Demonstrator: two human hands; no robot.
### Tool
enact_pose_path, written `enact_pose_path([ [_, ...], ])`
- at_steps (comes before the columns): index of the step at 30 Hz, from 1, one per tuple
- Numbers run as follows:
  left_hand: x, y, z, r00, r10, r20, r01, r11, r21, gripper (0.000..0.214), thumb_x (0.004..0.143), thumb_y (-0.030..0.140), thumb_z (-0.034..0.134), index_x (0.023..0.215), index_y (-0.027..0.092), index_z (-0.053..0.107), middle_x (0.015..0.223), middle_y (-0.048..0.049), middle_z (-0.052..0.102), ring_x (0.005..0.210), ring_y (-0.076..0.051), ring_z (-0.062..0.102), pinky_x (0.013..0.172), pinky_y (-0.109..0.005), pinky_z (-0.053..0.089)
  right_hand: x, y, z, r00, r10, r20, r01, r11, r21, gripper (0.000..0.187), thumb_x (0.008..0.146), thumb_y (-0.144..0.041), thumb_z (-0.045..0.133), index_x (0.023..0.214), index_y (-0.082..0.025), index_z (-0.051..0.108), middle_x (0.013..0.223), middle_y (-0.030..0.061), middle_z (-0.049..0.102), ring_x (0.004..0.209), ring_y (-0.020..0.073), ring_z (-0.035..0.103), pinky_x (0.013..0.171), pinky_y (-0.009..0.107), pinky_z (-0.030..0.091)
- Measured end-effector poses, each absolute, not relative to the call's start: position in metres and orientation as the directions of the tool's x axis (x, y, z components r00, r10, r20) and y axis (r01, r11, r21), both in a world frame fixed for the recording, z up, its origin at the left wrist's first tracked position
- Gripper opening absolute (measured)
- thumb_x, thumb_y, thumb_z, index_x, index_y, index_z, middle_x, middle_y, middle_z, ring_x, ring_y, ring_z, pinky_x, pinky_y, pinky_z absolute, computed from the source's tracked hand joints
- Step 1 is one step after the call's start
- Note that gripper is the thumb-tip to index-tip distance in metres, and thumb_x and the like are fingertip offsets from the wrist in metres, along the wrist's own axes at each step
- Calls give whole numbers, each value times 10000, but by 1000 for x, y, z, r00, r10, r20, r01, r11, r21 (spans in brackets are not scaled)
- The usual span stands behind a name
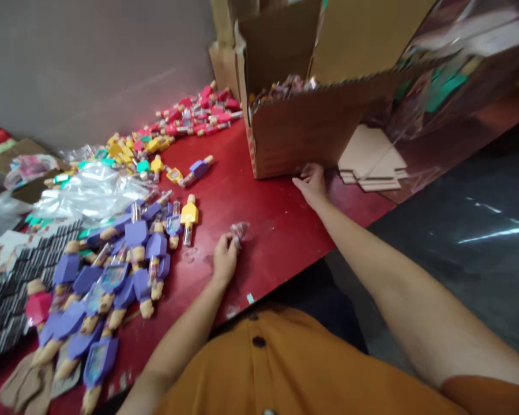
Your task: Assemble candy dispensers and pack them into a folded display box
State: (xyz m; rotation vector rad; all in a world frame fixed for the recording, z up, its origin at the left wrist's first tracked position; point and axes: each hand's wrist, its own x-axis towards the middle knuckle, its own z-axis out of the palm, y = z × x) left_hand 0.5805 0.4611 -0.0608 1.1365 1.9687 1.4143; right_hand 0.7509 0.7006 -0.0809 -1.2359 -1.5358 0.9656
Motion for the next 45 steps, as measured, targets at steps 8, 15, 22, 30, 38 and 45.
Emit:
enact_pose_path([
  [8, 573, 463, -78, -630, 777, 12, 166, 120, 979, 91, 822, 248, 491, 780, 168, 490, 548, 58, 500, 478, -64, 466, 487, -164, 365, 754, 536, -74, -800, 558, 219, 209, 602, -771, 185, 660, -225, 711, 828, -216, 636, 1011, 41, 581, 1008, 227, 480, 914, 397, 356],
  [15, 580, 458, -77, -569, 821, 53, 180, 61, 982, 58, 802, 124, 495, 758, 160, 508, 585, 64, 509, 496, -47, 464, 523, -152, 386, 745, 458, -78, -861, 432, 268, 193, 766, -613, 128, 743, -203, 662, 866, -173, 638, 907, 51, 576, 863, 183, 464, 758, 319, 400],
  [22, 575, 454, -81, -560, 827, 45, 153, 50, 987, 38, 799, 157, 501, 763, 165, 509, 556, 63, 509, 476, -57, 471, 483, -152, 377, 741, 443, -79, -809, 490, 325, 272, 802, -531, 116, 810, -173, 563, 711, -162, 622, 805, 64, 544, 783, 191, 420, 669, 321, 360],
  [30, 570, 453, -78, -500, 863, 73, 162, 10, 987, 87, 772, 259, 512, 765, 173, 510, 578, 51, 504, 484, -71, 460, 483, -171, 365, 736, 425, -86, -795, 431, 427, 248, 873, -421, 200, 870, -95, 399, 909, -131, 591, 816, 48, 593, 763, 163, 436, 729, 281, 398],
  [38, 572, 454, -80, -447, 888, 110, 259, 11, 966, 128, 761, 304, 535, 769, 177, 535, 624, 35, 525, 568, -96, 476, 586, -211, 382, 735, 429, -80, -807, 406, 428, 232, 886, -402, 274, 867, -67, 306, 796, -126, 565, 734, 72, 549, 705, 176, 392, 675, 285, 381],
  [45, 574, 454, -79, -413, 901, 136, 351, 19, 936, 35, 776, 183, 536, 742, 175, 539, 666, 34, 542, 616, -93, 469, 621, -205, 370, 737, 430, -83, -819, 409, 402, 166, 840, -517, 235, 843, -72, 305, 764, -135, 517, 740, 93, 542, 693, 182, 399, 660, 315, 385],
])
